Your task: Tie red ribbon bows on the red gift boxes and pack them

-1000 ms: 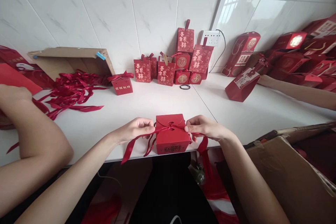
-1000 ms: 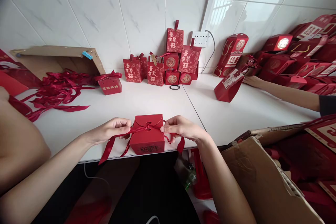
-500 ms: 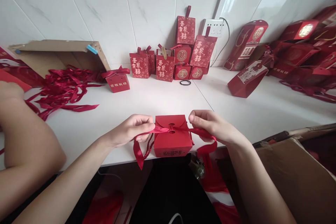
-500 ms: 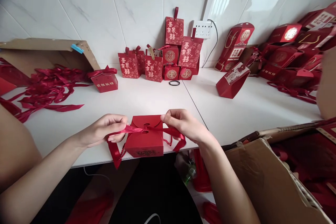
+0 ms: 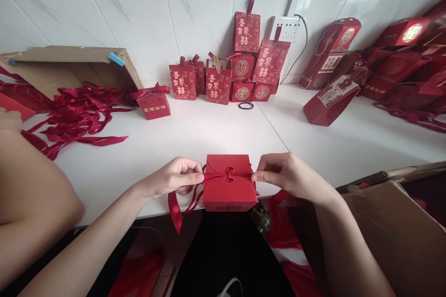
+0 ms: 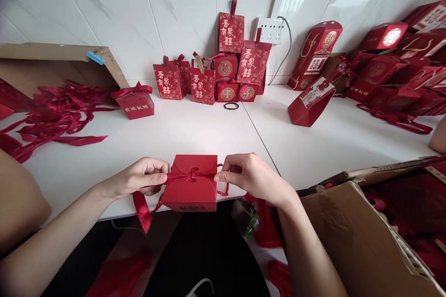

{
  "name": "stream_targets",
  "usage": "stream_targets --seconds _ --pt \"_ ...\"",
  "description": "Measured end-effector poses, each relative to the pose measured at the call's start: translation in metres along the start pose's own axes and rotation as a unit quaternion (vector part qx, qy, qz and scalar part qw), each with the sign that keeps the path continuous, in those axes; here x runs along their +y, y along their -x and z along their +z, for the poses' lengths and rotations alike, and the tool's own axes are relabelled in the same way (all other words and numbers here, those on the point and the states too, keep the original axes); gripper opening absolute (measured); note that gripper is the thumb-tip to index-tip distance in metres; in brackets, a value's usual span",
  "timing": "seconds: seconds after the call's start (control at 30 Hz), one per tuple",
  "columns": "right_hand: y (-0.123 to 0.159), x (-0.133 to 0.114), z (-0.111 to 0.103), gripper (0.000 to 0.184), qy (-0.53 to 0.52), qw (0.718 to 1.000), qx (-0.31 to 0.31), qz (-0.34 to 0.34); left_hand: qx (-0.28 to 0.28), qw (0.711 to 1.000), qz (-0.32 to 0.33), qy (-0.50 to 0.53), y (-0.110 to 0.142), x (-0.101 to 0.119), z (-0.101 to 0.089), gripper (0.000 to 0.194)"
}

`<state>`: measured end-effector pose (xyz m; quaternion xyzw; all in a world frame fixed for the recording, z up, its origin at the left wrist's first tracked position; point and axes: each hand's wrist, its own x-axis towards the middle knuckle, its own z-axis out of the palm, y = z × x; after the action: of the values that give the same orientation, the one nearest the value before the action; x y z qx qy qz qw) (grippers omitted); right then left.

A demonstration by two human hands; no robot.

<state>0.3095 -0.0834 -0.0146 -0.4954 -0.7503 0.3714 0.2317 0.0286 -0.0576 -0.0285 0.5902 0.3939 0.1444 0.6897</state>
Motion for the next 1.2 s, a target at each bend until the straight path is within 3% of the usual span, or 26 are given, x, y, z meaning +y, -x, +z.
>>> stream_targets --seconds 0.13,0.23,0.33,0.43,0.5,0.57,0.67,0.83,0.97,1.03,1.1,1.13,1.2 --pt "0.001 0.005 0.002 0.041 0.039 0.998 0.02 -0.044 0.005 0.999 0.02 0.025 -0.001 -0.008 0.004 0.042" --pt "0.0 0.011 0.001 0.047 0.033 0.999 0.0 -0.036 0.009 0.999 0.029 0.026 0.001 -0.009 0.006 0.04" --pt "0.0 0.018 -0.002 0.06 -0.031 0.998 -0.046 0.017 0.043 0.998 0.044 0.01 0.004 -0.007 0.01 0.037" --pt "0.0 0.022 -0.003 0.061 -0.127 0.983 -0.102 0.082 0.06 0.997 0.055 0.0 0.008 -0.004 0.015 0.035" --pt "-0.001 0.02 -0.002 0.057 -0.178 0.971 -0.134 0.085 0.065 0.996 0.061 -0.009 0.009 -0.002 0.017 0.035" --pt "-0.001 0.014 0.0 0.054 -0.206 0.967 -0.143 0.04 0.078 0.995 0.068 -0.016 0.01 0.0 0.018 0.036" --pt "0.0 0.003 0.002 0.047 -0.214 0.97 -0.114 -0.004 0.084 0.994 0.074 0.003 0.011 0.002 0.019 0.035" --pt "0.001 -0.004 -0.001 0.04 -0.219 0.974 -0.06 0.021 0.065 0.994 0.07 0.052 0.013 0.001 0.021 0.031" --pt "-0.001 -0.005 -0.002 0.04 -0.156 0.987 -0.046 0.015 0.077 0.994 0.038 0.071 0.012 0.002 0.021 0.032" --pt "-0.001 -0.006 0.0 0.033 -0.117 0.993 -0.025 -0.02 0.082 0.993 0.035 0.072 0.011 0.003 0.02 0.034" --pt "0.001 -0.007 0.003 0.02 -0.039 0.995 0.038 -0.085 0.082 0.994 0.036 0.062 0.011 0.003 0.02 0.035" --pt "0.002 -0.007 0.005 0.015 0.023 0.988 0.083 -0.124 0.082 0.994 0.037 0.058 0.011 0.002 0.02 0.034" --pt "0.007 -0.007 0.009 0.019 0.171 0.949 0.172 -0.203 0.083 0.994 0.037 0.057 0.012 0.001 0.02 0.034"
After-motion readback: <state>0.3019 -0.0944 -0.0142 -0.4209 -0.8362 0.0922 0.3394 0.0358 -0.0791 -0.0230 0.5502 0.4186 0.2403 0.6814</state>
